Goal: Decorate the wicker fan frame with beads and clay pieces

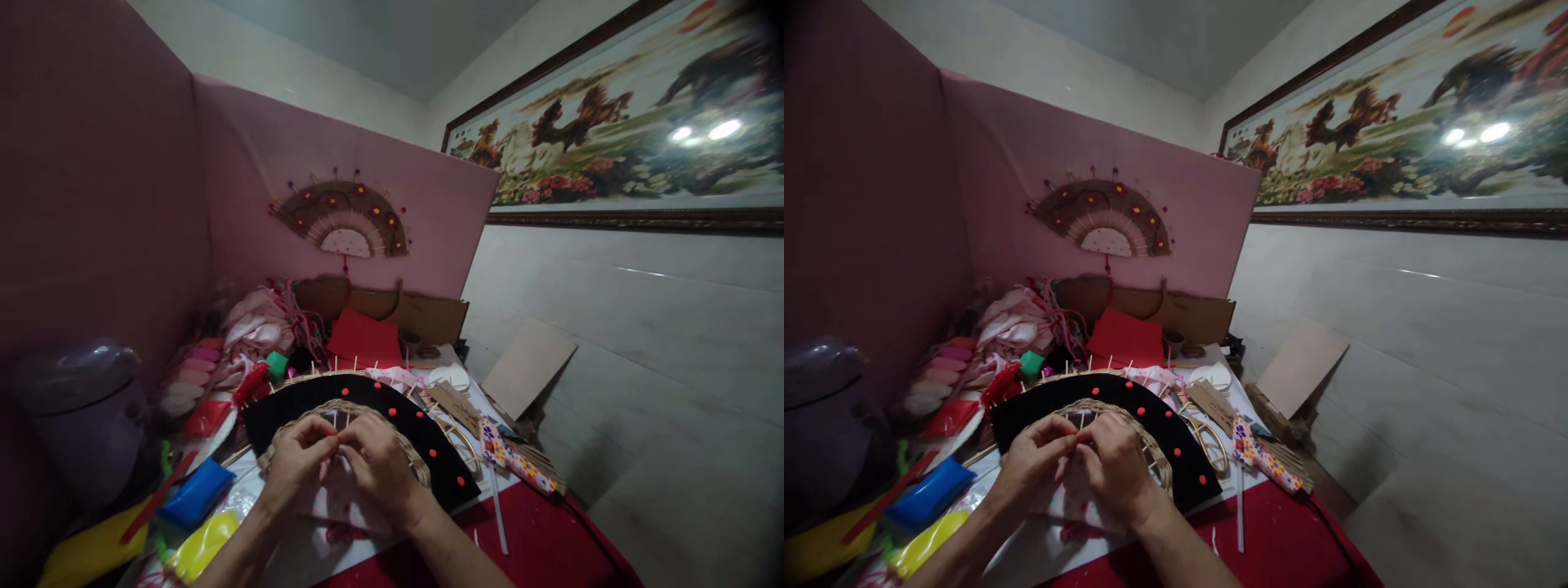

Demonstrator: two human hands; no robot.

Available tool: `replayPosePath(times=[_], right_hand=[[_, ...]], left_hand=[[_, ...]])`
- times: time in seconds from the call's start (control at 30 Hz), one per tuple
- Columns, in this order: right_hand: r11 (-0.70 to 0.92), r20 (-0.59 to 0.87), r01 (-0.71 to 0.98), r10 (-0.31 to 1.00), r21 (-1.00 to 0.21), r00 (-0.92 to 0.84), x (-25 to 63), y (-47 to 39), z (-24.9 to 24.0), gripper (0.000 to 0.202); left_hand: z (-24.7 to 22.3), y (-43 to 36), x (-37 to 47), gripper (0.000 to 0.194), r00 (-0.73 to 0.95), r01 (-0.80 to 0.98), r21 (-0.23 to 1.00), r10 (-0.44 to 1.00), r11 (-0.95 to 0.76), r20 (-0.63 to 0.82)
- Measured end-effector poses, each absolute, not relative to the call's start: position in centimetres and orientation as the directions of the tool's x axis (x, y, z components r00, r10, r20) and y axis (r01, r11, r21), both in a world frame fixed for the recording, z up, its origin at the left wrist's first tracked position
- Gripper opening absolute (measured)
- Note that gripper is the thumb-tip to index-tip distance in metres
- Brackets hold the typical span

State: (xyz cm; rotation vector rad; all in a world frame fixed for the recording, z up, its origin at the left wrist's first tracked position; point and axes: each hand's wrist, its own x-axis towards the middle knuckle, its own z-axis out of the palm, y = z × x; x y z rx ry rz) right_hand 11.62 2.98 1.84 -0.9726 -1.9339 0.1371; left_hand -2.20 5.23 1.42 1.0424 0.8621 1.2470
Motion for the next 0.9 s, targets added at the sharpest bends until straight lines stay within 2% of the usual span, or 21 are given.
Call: replayPosePath(times=[0.17, 0.27, 0.33, 0.4, 0.5, 0.57, 0.67, 0.8, 0.9], right_hand=[[0.687, 0.671, 0.540, 0.690, -0.487, -0.273, 11.6, 2.7, 2.2, 0.006], [0.637, 0.626, 0.482, 0.751, -0.602, -0.211, 11.4, 2.5, 2.7, 0.005], [0.524, 0.509, 0.327, 0.850, -0.787, -0.135, 11.2, 2.5, 2.9, 0.007], [0.350, 0.343, 0.060, 0.934, -0.935, -0.104, 11.1, 2.7, 2.9, 0.010], [0.172, 0.215, -0.294, 0.969, -0.940, -0.120, 11.3, 3.1, 2.8, 0.013], [0.149, 0.207, -0.407, 0.973, -0.901, -0.102, 11.4, 3.4, 2.6, 0.014], [0.159, 0.195, -0.417, 0.980, -0.895, -0.044, 11.5, 3.7, 2.4, 0.017], [0.196, 0.193, -0.276, 0.980, -0.941, 0.036, 11.3, 3.8, 2.3, 0.020], [0.215, 0.216, -0.182, 0.976, -0.959, 0.018, 11.1, 3.9, 2.0, 0.023]], left_hand=[[2.0, 4.9, -2.4, 0.015, 0.091, -0.285, 0.958, 0.995, -0.001, 0.028], [2.4, 4.8, -2.5, 0.013, 0.082, -0.248, 0.968, 0.995, -0.039, 0.061], [2.5, 4.7, -2.4, 0.013, 0.062, -0.263, 0.963, 0.996, -0.051, 0.070], [2.7, 4.5, -2.4, 0.014, 0.025, -0.309, 0.950, 0.998, -0.039, 0.050], [3.0, 4.3, -2.3, 0.019, -0.002, -0.353, 0.936, 1.000, 0.013, -0.015], [3.1, 4.3, -2.4, 0.023, 0.014, -0.377, 0.925, 0.999, 0.052, -0.050], [3.0, 4.4, -2.5, 0.030, 0.075, -0.420, 0.905, 0.997, 0.063, -0.034], [2.4, 4.6, -2.4, 0.031, 0.168, -0.365, 0.930, 0.985, 0.028, 0.037], [2.1, 4.7, -2.4, 0.031, 0.187, -0.307, 0.952, 0.979, -0.015, 0.075]])
